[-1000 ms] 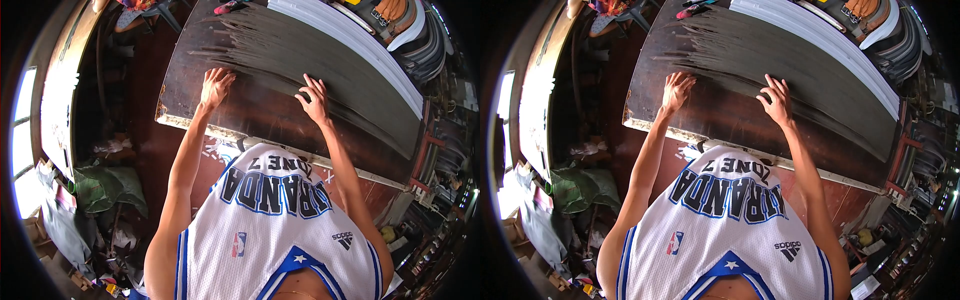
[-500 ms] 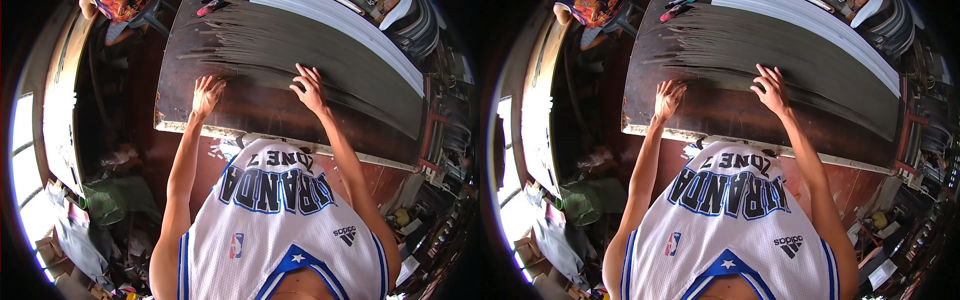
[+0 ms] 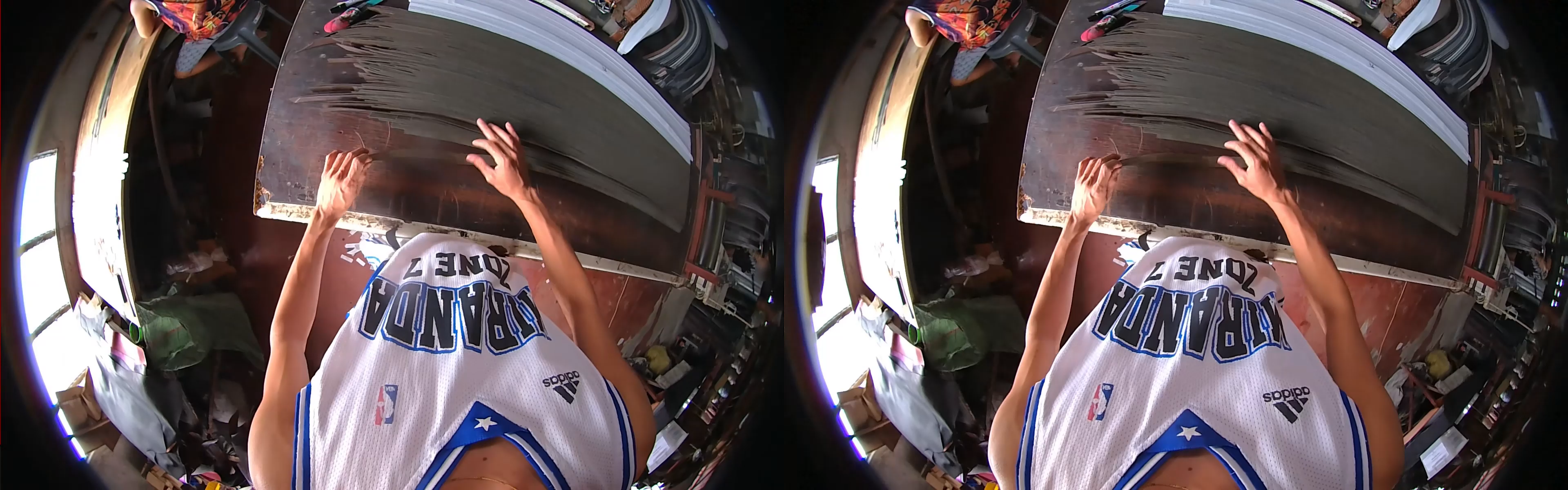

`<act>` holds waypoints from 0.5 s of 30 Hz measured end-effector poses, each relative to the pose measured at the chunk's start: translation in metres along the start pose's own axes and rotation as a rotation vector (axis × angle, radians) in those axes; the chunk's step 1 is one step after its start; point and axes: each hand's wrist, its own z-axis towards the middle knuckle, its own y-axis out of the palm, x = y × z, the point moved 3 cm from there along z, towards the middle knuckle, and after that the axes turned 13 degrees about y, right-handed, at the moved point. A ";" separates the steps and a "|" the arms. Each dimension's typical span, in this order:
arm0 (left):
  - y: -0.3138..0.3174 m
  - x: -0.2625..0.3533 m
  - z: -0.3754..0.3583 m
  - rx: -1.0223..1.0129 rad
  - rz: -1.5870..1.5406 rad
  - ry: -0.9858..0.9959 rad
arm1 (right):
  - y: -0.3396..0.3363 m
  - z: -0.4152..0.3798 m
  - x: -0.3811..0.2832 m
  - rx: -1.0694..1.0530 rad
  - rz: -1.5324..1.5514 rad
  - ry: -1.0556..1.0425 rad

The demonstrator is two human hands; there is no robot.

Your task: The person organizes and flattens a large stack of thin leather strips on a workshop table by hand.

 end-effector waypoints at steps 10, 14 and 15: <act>-0.028 0.028 0.022 0.126 -0.067 -0.017 | 0.004 -0.035 -0.015 -0.041 0.011 -0.008; -0.035 0.037 0.026 0.137 -0.070 0.021 | 0.004 -0.046 -0.009 -0.064 -0.006 0.066; -0.035 0.037 0.025 0.151 -0.067 0.052 | 0.009 -0.049 -0.005 -0.055 -0.012 0.093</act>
